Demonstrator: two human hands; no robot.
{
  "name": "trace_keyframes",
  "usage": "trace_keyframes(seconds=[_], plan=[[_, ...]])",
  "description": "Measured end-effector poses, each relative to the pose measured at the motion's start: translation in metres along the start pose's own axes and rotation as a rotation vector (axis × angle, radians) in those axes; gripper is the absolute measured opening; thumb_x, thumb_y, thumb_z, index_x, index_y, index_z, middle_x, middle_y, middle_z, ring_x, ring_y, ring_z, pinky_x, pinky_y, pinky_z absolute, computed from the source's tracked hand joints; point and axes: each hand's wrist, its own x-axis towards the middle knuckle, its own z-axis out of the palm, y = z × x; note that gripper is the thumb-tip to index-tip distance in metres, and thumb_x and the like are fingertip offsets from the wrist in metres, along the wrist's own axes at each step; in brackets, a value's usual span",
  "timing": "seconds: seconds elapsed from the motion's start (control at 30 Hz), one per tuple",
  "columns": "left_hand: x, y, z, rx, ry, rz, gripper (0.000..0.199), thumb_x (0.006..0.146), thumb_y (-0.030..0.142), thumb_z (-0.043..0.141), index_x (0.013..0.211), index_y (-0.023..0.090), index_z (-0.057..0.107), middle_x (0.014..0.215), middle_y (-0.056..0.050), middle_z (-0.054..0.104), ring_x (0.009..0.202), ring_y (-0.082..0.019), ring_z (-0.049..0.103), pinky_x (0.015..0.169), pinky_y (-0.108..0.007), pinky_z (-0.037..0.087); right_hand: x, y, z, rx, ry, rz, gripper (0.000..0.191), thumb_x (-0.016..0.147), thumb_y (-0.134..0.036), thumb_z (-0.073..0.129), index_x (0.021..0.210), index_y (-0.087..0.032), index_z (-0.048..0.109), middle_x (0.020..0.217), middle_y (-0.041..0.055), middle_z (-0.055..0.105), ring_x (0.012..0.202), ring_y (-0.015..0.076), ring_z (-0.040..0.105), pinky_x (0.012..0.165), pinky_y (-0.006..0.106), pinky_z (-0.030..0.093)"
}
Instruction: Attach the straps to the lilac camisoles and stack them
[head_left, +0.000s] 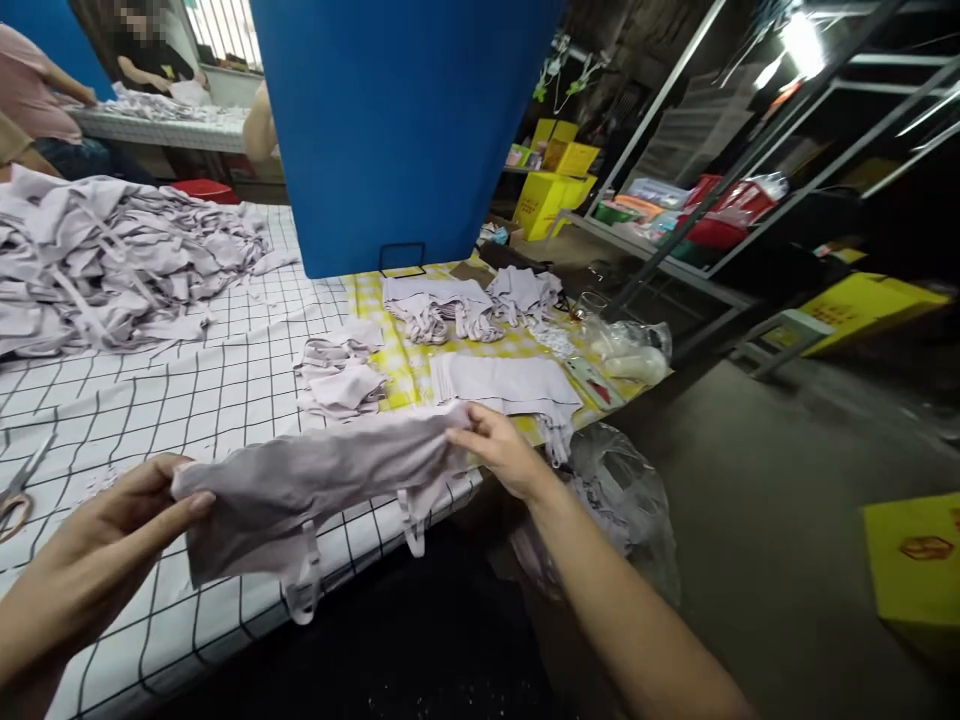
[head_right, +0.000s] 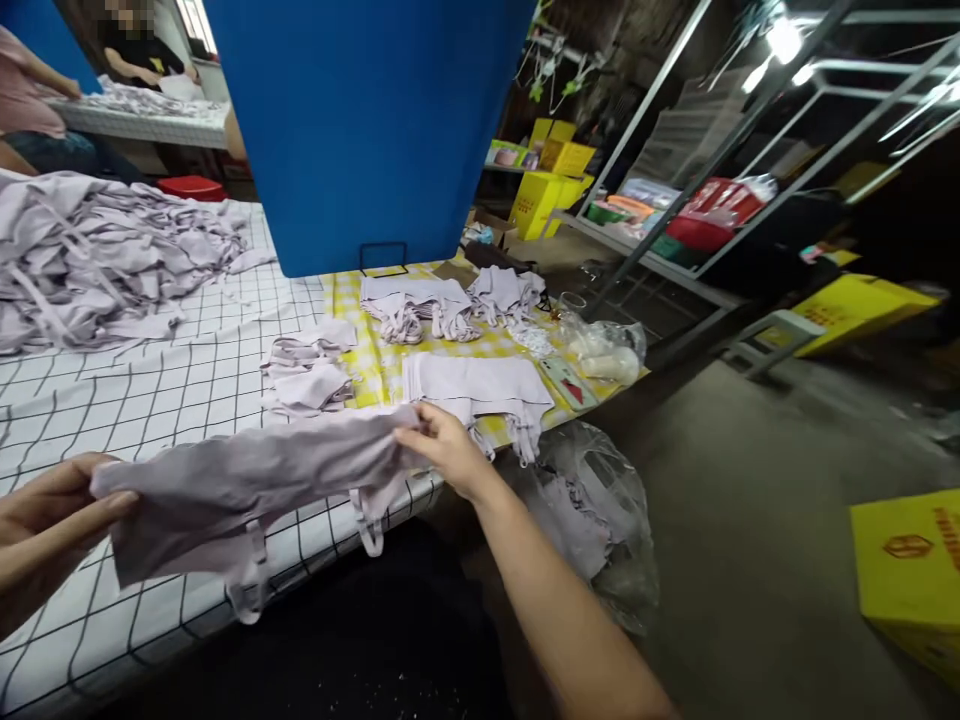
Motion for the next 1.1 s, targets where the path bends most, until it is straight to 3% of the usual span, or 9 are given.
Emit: trace_keyframes(seconds=[0.1, 0.23, 0.37, 0.5, 0.7, 0.83, 0.93, 1.0, 1.1], plan=[[0.005, 0.022, 0.038, -0.244, -0.199, 0.025, 0.017, 0.081, 0.041, 0.074, 0.085, 0.027, 0.066, 0.07, 0.001, 0.067, 0.064, -0.019, 0.061, 0.056, -0.031, 0.052, -0.045, -0.019, -0.055, 0.237, 0.159, -0.039, 0.033, 0.07, -0.042, 0.084, 0.094, -0.024, 0.069, 0.09, 0.0013, 0.075, 0.086, 0.0194, 0.07, 0.079, 0.031, 0.055], [0.038, 0.039, 0.127, -0.498, -0.453, 0.084, 0.029, 0.079, 0.037, 0.079, 0.096, 0.019, 0.064, 0.073, -0.002, 0.068, 0.064, -0.014, 0.061, 0.057, -0.023, 0.05, -0.074, -0.021, -0.127, 0.226, 0.509, -0.098, 0.036, 0.063, -0.042, 0.089, 0.089, -0.024, 0.072, 0.082, 0.0015, 0.075, 0.073, 0.0183, 0.07, 0.069, 0.03, 0.057], [0.089, 0.044, 0.212, -0.604, -0.563, 0.02, 0.036, 0.075, 0.039, 0.082, 0.093, 0.016, 0.062, 0.072, 0.0, 0.065, 0.061, -0.01, 0.058, 0.056, -0.019, 0.046, -0.058, 0.003, -0.186, 0.177, 0.718, -0.101, 0.043, 0.055, -0.046, 0.091, 0.084, -0.022, 0.07, 0.072, 0.0001, 0.073, 0.062, 0.0165, 0.067, 0.061, 0.029, 0.055], [0.153, 0.045, 0.265, -0.441, -0.414, -0.007, 0.032, 0.07, 0.036, 0.08, 0.085, 0.016, 0.059, 0.061, 0.004, 0.056, 0.052, -0.008, 0.05, 0.05, -0.019, 0.039, -0.003, 0.037, -0.231, 0.006, 0.784, -0.119, 0.053, 0.049, -0.058, 0.088, 0.079, -0.02, 0.064, 0.066, 0.0001, 0.069, 0.06, 0.018, 0.066, 0.062, 0.033, 0.055], [0.221, 0.024, 0.301, -0.109, -0.214, -0.127, 0.022, 0.063, 0.017, 0.075, 0.076, 0.017, 0.057, 0.054, 0.006, 0.053, 0.045, -0.01, 0.046, 0.047, -0.022, 0.033, 0.082, 0.098, -0.255, -0.217, 0.766, -0.001, 0.046, 0.056, -0.061, 0.077, 0.07, -0.021, 0.06, 0.06, 0.0005, 0.066, 0.06, 0.0202, 0.063, 0.059, 0.033, 0.052], [0.235, 0.013, 0.301, 0.048, -0.183, -0.112, 0.021, 0.065, 0.013, 0.071, 0.082, 0.018, 0.059, 0.058, 0.005, 0.057, 0.047, -0.011, 0.047, 0.05, -0.023, 0.034, 0.092, 0.127, -0.261, -0.411, 0.741, 0.048, 0.032, 0.072, -0.053, 0.067, 0.074, -0.022, 0.062, 0.069, 0.0048, 0.07, 0.071, 0.0239, 0.066, 0.067, 0.035, 0.053], [0.24, 0.015, 0.297, 0.147, -0.186, -0.082, 0.023, 0.068, 0.012, 0.068, 0.09, 0.018, 0.062, 0.067, 0.002, 0.061, 0.056, -0.015, 0.055, 0.057, -0.026, 0.04, 0.085, 0.131, -0.265, -0.546, 0.735, 0.072, 0.027, 0.081, -0.046, 0.06, 0.084, -0.02, 0.066, 0.077, 0.0087, 0.072, 0.08, 0.027, 0.067, 0.074, 0.038, 0.053], [0.239, 0.02, 0.299, 0.315, -0.148, 0.027, 0.03, 0.071, 0.011, 0.065, 0.1, 0.016, 0.064, 0.079, -0.004, 0.066, 0.071, -0.021, 0.062, 0.069, -0.031, 0.046, 0.08, 0.126, -0.263, -0.626, 0.736, 0.085, 0.028, 0.083, -0.042, 0.059, 0.094, -0.017, 0.067, 0.088, 0.0124, 0.073, 0.091, 0.0305, 0.066, 0.085, 0.044, 0.051], [0.229, 0.028, 0.314, 0.715, -0.1, 0.435, 0.039, 0.081, 0.01, 0.054, 0.118, 0.012, 0.063, 0.113, -0.016, 0.067, 0.108, -0.031, 0.062, 0.095, -0.042, 0.046, 0.078, 0.112, -0.255, -0.833, 0.704, 0.001, 0.042, 0.09, -0.039, 0.054, 0.123, -0.014, 0.062, 0.126, 0.0194, 0.065, 0.124, 0.0353, 0.053, 0.107, 0.052, 0.038]])
